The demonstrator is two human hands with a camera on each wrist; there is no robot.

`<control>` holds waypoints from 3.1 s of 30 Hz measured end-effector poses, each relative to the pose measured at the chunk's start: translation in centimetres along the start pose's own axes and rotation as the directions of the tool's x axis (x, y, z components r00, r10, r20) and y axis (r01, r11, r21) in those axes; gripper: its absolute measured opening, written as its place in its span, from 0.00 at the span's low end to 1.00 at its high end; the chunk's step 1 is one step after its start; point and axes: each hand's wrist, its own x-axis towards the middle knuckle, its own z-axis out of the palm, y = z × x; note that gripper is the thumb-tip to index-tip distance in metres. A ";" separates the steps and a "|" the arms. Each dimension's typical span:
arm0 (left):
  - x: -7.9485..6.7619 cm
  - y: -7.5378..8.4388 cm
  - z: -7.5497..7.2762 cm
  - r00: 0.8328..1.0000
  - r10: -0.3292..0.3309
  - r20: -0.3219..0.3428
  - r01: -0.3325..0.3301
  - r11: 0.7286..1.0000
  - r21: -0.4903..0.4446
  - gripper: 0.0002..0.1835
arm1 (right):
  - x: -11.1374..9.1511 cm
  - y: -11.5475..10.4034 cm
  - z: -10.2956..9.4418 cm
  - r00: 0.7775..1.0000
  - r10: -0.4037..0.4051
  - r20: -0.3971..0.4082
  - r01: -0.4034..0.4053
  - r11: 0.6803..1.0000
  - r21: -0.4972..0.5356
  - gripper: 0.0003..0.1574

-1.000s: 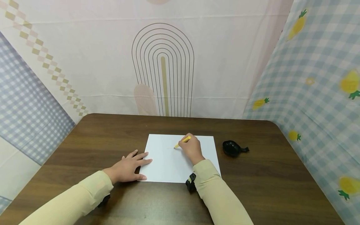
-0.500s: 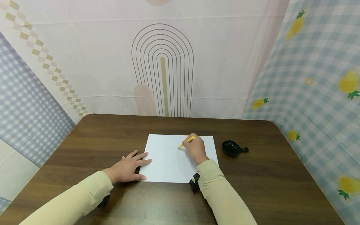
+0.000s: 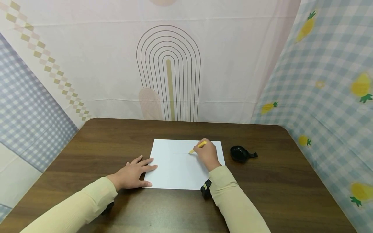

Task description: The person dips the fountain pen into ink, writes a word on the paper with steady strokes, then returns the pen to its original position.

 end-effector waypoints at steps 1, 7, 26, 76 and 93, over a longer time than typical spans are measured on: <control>0.0 0.0 0.0 1.000 -0.001 0.000 0.001 1.000 -0.001 0.36 | 0.0 0.1 -0.1 1.000 0.002 -0.001 -0.002 1.000 -0.002 0.06; 0.0 0.1 0.0 1.000 -0.008 0.003 0.008 1.000 0.004 0.36 | 0.0 0.4 -0.6 1.000 0.014 0.008 -0.014 1.000 -0.002 0.06; 0.1 -0.1 0.0 1.000 -0.002 0.005 0.002 1.000 -0.002 0.37 | 0.1 1.3 -2.1 0.999 0.034 -0.007 -0.034 0.999 0.006 0.08; 0.0 0.1 -0.1 1.000 -0.002 0.003 0.002 1.000 -0.001 0.37 | 0.0 2.6 -4.2 0.997 0.039 -0.064 -0.040 0.999 -0.026 0.07; 0.0 -0.2 0.0 1.000 0.007 0.000 -0.007 1.000 -0.019 0.37 | 0.7 2.2 -4.2 0.985 0.163 -0.051 -0.151 0.970 0.191 0.15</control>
